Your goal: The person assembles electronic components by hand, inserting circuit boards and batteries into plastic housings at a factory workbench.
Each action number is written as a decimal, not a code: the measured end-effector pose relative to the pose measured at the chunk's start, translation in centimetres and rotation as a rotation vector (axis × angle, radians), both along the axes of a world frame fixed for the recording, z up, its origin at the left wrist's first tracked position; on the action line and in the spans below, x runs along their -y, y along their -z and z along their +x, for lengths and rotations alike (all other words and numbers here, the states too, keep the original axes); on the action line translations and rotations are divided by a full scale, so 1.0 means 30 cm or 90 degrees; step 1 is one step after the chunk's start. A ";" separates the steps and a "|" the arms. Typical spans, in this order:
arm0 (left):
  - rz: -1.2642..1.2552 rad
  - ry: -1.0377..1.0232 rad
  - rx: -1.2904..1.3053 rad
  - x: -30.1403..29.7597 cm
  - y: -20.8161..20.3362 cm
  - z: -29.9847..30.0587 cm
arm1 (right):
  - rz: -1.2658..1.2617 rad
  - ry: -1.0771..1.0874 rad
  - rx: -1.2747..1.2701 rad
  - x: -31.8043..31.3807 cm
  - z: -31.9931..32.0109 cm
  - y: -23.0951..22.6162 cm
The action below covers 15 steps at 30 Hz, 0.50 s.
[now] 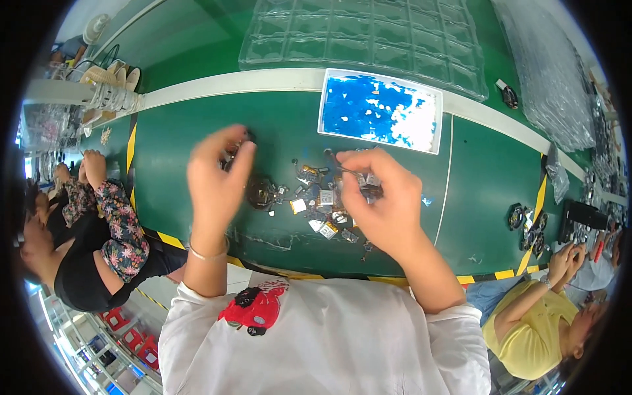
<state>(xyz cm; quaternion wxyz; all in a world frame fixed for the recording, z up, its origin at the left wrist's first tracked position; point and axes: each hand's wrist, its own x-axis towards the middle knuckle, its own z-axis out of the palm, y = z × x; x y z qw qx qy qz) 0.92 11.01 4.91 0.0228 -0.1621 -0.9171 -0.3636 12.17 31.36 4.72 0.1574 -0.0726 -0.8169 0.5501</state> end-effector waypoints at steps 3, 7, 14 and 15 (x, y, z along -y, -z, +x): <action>-0.259 -0.044 -0.220 0.091 0.075 -0.069 | -0.157 -0.031 0.041 -0.002 -0.007 0.008; -0.133 0.000 -0.173 0.070 0.091 -0.050 | -0.147 -0.029 0.062 0.009 -0.024 -0.006; 0.553 0.136 0.416 -0.124 -0.005 0.042 | -0.072 0.009 0.003 0.000 -0.038 -0.034; 0.571 0.169 0.455 -0.139 -0.016 0.049 | -0.006 0.030 -0.061 0.001 -0.043 -0.034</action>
